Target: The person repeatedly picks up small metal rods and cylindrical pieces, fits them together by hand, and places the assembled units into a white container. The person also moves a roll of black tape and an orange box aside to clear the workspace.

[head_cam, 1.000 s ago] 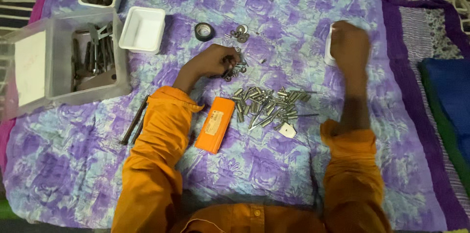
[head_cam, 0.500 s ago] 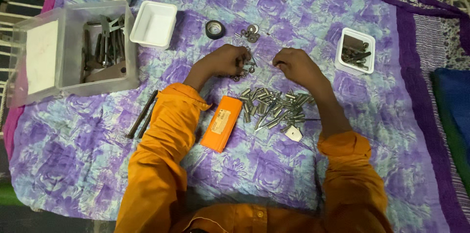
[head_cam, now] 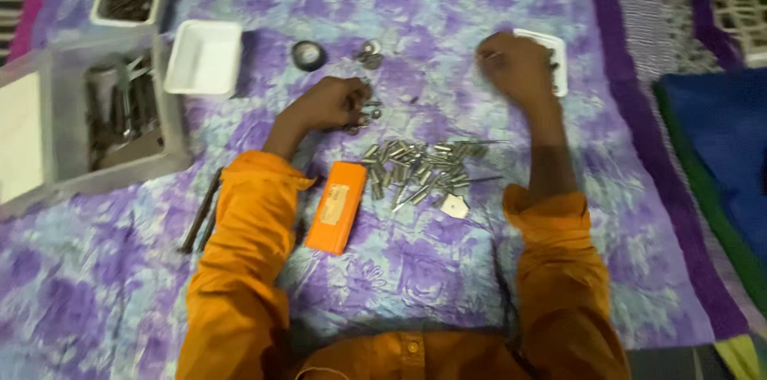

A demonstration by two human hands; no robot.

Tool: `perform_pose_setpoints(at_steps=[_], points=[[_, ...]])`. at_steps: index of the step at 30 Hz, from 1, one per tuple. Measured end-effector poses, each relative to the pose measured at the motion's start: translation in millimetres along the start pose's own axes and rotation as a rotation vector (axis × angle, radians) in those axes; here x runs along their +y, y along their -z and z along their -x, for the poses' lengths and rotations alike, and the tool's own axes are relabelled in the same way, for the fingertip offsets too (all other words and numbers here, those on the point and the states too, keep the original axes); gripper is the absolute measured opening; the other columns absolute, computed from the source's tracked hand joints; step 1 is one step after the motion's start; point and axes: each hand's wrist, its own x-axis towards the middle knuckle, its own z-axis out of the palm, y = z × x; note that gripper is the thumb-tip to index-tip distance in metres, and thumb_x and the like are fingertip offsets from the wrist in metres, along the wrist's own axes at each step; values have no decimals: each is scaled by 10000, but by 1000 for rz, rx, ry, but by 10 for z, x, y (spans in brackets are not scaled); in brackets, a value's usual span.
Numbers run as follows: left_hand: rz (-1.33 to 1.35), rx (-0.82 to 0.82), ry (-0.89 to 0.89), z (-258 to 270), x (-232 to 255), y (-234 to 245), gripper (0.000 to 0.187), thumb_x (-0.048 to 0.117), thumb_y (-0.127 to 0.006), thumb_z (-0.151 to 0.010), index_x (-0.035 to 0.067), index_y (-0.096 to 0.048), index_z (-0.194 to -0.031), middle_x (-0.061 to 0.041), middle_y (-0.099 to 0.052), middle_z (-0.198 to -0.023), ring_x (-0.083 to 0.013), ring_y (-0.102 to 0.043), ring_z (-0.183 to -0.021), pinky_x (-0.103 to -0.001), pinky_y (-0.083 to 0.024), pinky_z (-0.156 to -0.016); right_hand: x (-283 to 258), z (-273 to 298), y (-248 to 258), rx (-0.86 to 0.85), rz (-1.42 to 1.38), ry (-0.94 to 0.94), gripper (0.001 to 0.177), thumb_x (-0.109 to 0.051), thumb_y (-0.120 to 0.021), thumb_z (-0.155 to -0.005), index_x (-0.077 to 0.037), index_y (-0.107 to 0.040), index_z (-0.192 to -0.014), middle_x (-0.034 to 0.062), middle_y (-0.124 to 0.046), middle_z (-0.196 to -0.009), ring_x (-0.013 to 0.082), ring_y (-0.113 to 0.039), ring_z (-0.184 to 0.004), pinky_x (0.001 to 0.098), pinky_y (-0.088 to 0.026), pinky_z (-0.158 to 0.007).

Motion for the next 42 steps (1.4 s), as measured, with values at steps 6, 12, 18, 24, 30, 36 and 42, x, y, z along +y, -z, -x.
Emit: perform_pose_setpoints(at_steps=[6, 12, 18, 24, 30, 36, 42], points=[[-13, 11, 11, -2, -4, 6, 340, 122, -705, -790, 41, -700, -1119, -138, -739, -850, -264, -731, -757, -368, -571, -707, 536, 417, 685, 131, 216, -171, 212, -137, -847, -864, -58, -787, -1051, 158, -748, -1008, 270, -732, -866, 374, -575, -766], [38, -28, 89, 1, 89, 43, 401, 139, -766, -728, 39, -695, -1110, -127, -739, -816, -243, -727, -732, -367, -565, -691, 629, 343, 314, -14, 473, -325, 419, -276, -883, -713, -124, -811, -1096, 191, -728, -969, 386, -697, -873, 485, -549, -750], [3, -20, 102, -7, 3, -20, 364, 146, -740, -792, 55, -707, -1143, -122, -743, -856, -234, -727, -768, -356, -569, -714, 777, 233, 5, 65, 646, -451, 279, -317, -814, -780, -103, -798, -959, 194, -725, -888, 398, -717, -810, 493, -585, -698], [447, 67, 18, -11, -103, 77, 289, 131, -764, -868, 27, -701, -1130, -33, -623, -817, -95, -569, -746, -291, -484, -660, 1021, 182, -155, 104, 744, -293, 147, -167, -704, -843, -112, -814, -923, 213, -722, -842, 427, -704, -746, 503, -585, -650], [263, 403, 191, 94, -59, 377, 202, 108, -694, -910, 48, -733, -1099, -42, -634, -757, -118, -546, -677, -308, -449, -612, 1168, 178, -179, 68, 900, -172, 176, -188, -738, -837, -15, -768, -839, 224, -702, -781, 393, -702, -724, 478, -586, -688], [-132, 428, 140, 774, 35, 1016, 260, 211, -778, -887, 50, -729, -1085, -114, -752, -920, -263, -737, -783, -362, -576, -690, 1399, 221, -173, 177, 970, -116, 220, -242, -771, -782, -23, -764, -801, 230, -688, -770, 382, -694, -696, 449, -575, -600], [-309, -30, 1025, 1343, 309, 1222, 630, 534, -915, -741, -56, -745, -884, -198, -760, -863, -326, -783, -760, -447, -627, -723, 1403, 192, -110, 97, 884, -144, 156, -179, -732, -819, -30, -765, -784, 224, -690, -761, 434, -678, -750, 494, -566, -683]])
